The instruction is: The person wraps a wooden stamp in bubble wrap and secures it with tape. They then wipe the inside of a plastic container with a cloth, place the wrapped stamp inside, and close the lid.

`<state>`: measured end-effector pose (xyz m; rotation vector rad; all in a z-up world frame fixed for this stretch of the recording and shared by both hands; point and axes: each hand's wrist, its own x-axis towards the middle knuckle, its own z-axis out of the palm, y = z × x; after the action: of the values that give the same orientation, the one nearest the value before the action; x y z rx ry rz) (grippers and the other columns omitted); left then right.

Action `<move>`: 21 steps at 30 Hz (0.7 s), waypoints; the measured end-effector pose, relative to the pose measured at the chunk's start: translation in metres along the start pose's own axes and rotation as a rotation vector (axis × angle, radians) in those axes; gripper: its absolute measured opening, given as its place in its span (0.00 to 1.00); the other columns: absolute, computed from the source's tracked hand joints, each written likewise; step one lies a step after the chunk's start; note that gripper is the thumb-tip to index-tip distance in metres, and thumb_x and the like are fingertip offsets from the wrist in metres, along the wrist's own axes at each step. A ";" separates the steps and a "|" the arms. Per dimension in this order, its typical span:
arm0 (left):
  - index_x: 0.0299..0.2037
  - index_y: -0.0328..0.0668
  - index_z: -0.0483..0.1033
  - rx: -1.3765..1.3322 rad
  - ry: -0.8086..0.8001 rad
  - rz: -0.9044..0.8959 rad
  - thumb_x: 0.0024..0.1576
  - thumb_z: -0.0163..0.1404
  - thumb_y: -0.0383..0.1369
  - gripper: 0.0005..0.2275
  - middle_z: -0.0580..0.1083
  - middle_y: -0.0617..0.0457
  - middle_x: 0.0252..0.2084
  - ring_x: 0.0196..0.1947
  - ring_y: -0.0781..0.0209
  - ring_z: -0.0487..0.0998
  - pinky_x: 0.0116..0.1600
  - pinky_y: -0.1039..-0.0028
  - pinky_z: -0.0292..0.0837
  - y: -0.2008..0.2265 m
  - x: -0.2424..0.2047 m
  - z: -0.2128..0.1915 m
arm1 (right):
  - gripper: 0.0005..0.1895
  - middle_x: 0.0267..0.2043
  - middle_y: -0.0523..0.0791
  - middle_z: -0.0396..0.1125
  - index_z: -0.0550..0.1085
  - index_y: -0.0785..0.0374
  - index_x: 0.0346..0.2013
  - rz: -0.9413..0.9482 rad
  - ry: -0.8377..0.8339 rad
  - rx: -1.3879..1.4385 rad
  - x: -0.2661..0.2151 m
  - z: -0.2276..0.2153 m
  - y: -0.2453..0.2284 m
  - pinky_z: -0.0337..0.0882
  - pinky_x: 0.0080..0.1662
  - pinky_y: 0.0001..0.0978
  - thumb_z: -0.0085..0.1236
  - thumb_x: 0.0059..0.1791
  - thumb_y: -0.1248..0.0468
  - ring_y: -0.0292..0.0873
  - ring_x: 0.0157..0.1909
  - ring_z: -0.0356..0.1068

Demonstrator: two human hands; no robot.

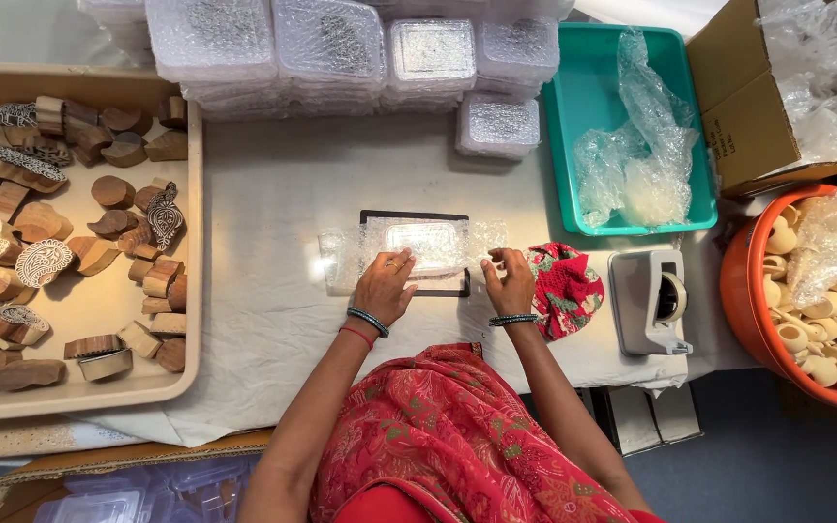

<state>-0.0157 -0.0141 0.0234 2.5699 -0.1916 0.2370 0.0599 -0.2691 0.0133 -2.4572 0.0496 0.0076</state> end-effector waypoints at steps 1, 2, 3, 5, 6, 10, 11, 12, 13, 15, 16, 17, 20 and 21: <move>0.56 0.39 0.76 0.004 -0.009 0.008 0.51 0.59 0.31 0.21 0.73 0.52 0.60 0.57 0.54 0.72 0.59 0.67 0.73 0.002 0.000 0.002 | 0.16 0.34 0.49 0.75 0.77 0.63 0.37 0.010 0.004 0.007 -0.003 -0.002 -0.007 0.75 0.39 0.37 0.64 0.49 0.53 0.45 0.34 0.76; 0.55 0.39 0.76 -0.046 -0.021 -0.050 0.52 0.60 0.33 0.20 0.74 0.51 0.59 0.58 0.53 0.72 0.59 0.66 0.73 0.003 0.002 0.003 | 0.15 0.45 0.49 0.73 0.76 0.60 0.47 -0.234 -0.001 -0.033 -0.004 -0.004 -0.015 0.72 0.47 0.39 0.64 0.49 0.58 0.48 0.46 0.71; 0.54 0.39 0.77 -0.095 -0.033 -0.109 0.53 0.61 0.36 0.20 0.74 0.51 0.58 0.58 0.53 0.72 0.59 0.65 0.72 0.004 0.003 0.004 | 0.21 0.57 0.49 0.70 0.76 0.58 0.57 -0.478 -0.007 -0.075 -0.006 -0.006 -0.024 0.70 0.55 0.41 0.63 0.49 0.63 0.51 0.58 0.67; 0.55 0.40 0.77 -0.101 -0.024 -0.142 0.55 0.60 0.36 0.19 0.74 0.51 0.59 0.59 0.53 0.72 0.60 0.65 0.72 0.005 0.009 0.014 | 0.24 0.62 0.45 0.66 0.73 0.56 0.60 -0.529 -0.133 -0.212 -0.009 0.003 -0.017 0.63 0.58 0.45 0.62 0.48 0.64 0.49 0.64 0.61; 0.56 0.41 0.77 -0.115 -0.008 -0.190 0.57 0.59 0.36 0.18 0.74 0.51 0.59 0.60 0.53 0.72 0.61 0.65 0.72 0.006 0.012 0.019 | 0.28 0.67 0.42 0.63 0.70 0.54 0.62 -0.586 -0.274 -0.356 -0.010 0.007 -0.014 0.57 0.61 0.49 0.62 0.47 0.64 0.47 0.70 0.56; 0.57 0.40 0.76 0.001 0.053 -0.076 0.57 0.57 0.34 0.18 0.72 0.49 0.64 0.63 0.52 0.70 0.65 0.62 0.68 0.034 0.037 0.015 | 0.32 0.70 0.41 0.61 0.68 0.52 0.67 -0.584 -0.268 -0.395 -0.007 0.009 0.001 0.56 0.62 0.48 0.58 0.46 0.67 0.47 0.72 0.55; 0.57 0.41 0.76 0.036 0.021 0.005 0.56 0.57 0.34 0.18 0.70 0.49 0.65 0.65 0.51 0.68 0.68 0.60 0.65 0.040 0.044 0.019 | 0.31 0.69 0.41 0.63 0.69 0.53 0.66 -0.616 -0.259 -0.370 -0.005 0.008 0.003 0.56 0.61 0.48 0.57 0.47 0.68 0.47 0.71 0.56; 0.57 0.41 0.76 0.072 -0.008 0.084 0.55 0.56 0.35 0.19 0.68 0.49 0.67 0.67 0.51 0.65 0.70 0.58 0.61 0.045 0.052 0.022 | 0.29 0.67 0.41 0.65 0.71 0.53 0.65 -0.651 -0.248 -0.344 0.000 0.006 0.005 0.57 0.61 0.49 0.57 0.48 0.68 0.47 0.71 0.57; 0.57 0.41 0.76 0.073 -0.010 0.082 0.55 0.56 0.35 0.19 0.68 0.49 0.67 0.67 0.51 0.65 0.70 0.58 0.61 0.044 0.052 0.037 | 0.29 0.67 0.41 0.65 0.71 0.53 0.65 -0.652 -0.251 -0.342 0.007 0.006 0.012 0.57 0.61 0.49 0.57 0.48 0.68 0.47 0.71 0.57; 0.58 0.47 0.75 0.067 -0.159 0.054 0.56 0.55 0.36 0.19 0.64 0.52 0.69 0.70 0.51 0.61 0.72 0.56 0.55 0.038 0.057 0.064 | 0.31 0.60 0.41 0.70 0.75 0.51 0.59 -0.553 -0.355 -0.190 0.030 0.005 0.022 0.60 0.63 0.48 0.56 0.41 0.70 0.48 0.70 0.59; 0.58 0.47 0.75 0.069 -0.161 0.053 0.56 0.55 0.36 0.19 0.64 0.52 0.69 0.70 0.51 0.61 0.72 0.56 0.55 0.037 0.056 0.070 | 0.31 0.60 0.41 0.70 0.75 0.51 0.59 -0.552 -0.356 -0.188 0.043 0.009 0.028 0.60 0.63 0.48 0.56 0.41 0.70 0.48 0.70 0.59; 0.59 0.51 0.75 0.089 -0.188 0.024 0.57 0.55 0.36 0.19 0.64 0.54 0.70 0.71 0.52 0.60 0.73 0.57 0.54 0.036 0.056 0.076 | 0.24 0.59 0.41 0.71 0.76 0.50 0.57 -0.514 -0.265 -0.074 0.057 0.012 0.033 0.63 0.66 0.46 0.57 0.45 0.68 0.47 0.70 0.62; 0.61 0.55 0.75 0.137 -0.229 -0.005 0.59 0.53 0.36 0.18 0.63 0.56 0.71 0.71 0.54 0.59 0.74 0.58 0.54 0.034 0.054 0.083 | 0.21 0.58 0.43 0.71 0.76 0.52 0.55 -0.486 -0.221 0.029 0.090 0.016 0.009 0.65 0.66 0.47 0.59 0.46 0.64 0.50 0.68 0.62; 0.61 0.56 0.75 0.159 -0.235 -0.004 0.59 0.53 0.36 0.18 0.63 0.57 0.71 0.72 0.54 0.60 0.74 0.58 0.54 0.033 0.053 0.083 | 0.24 0.58 0.46 0.70 0.75 0.54 0.56 -0.504 -0.266 0.012 0.100 0.016 -0.006 0.63 0.63 0.51 0.61 0.44 0.63 0.53 0.67 0.60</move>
<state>0.0407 -0.0913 -0.0180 2.7528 -0.2633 -0.0552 0.1597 -0.2575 0.0032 -2.3698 -0.6796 0.1115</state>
